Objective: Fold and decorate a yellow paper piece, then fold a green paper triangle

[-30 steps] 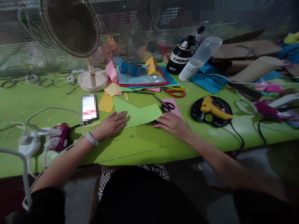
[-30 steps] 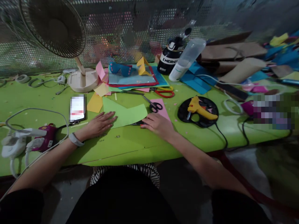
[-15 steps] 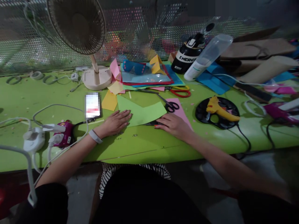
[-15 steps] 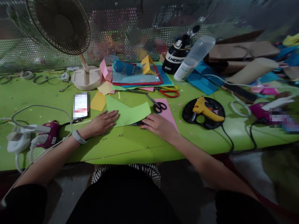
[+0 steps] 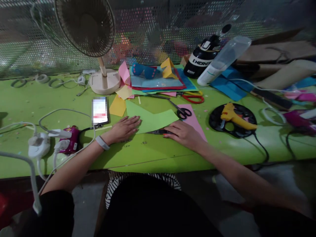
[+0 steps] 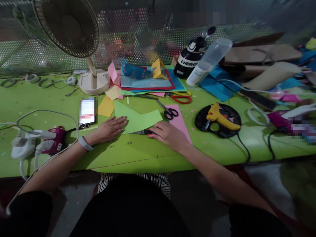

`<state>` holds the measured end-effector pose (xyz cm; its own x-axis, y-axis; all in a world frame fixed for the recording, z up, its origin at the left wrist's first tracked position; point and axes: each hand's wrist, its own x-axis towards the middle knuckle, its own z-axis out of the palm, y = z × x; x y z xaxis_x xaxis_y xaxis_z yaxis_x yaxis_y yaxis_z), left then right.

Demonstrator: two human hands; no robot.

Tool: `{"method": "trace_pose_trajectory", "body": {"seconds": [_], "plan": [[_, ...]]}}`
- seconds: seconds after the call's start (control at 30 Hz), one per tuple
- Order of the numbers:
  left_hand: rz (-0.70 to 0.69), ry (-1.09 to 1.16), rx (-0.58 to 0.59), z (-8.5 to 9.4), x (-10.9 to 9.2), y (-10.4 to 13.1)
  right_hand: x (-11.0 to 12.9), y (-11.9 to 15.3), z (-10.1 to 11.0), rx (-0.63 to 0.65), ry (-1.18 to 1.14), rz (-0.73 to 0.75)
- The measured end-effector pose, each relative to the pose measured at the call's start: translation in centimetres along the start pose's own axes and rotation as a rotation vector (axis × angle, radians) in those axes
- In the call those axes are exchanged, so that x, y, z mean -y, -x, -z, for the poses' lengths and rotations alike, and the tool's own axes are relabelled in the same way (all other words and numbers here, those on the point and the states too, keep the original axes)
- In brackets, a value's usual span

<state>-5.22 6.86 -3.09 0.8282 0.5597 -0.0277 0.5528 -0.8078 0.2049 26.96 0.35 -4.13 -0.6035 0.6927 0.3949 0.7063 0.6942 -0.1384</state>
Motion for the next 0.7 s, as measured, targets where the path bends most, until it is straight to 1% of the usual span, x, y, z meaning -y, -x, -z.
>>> {"method": "trace_pose_trajectory", "body": {"seconds": [0.17,0.3,0.43,0.57,0.7], "plan": [[-0.004,0.036,-0.003,0.1,0.5,0.0,0.5,-0.6,-0.6,-0.002,-0.004,-0.014],[-0.001,0.008,0.007,-0.1,0.5,-0.1,1.3,-1.6,-0.8,0.021,-0.003,-0.003],[-0.003,-0.017,0.003,-0.3,0.5,-0.1,1.6,-1.6,-0.7,0.031,-0.029,0.011],[-0.006,-0.012,0.001,-0.2,0.4,0.0,2.0,-2.2,-1.1,0.032,-0.021,-0.004],[-0.006,-0.002,0.008,-0.2,0.4,0.0,2.4,-2.9,-1.3,0.065,-0.055,-0.007]]}}
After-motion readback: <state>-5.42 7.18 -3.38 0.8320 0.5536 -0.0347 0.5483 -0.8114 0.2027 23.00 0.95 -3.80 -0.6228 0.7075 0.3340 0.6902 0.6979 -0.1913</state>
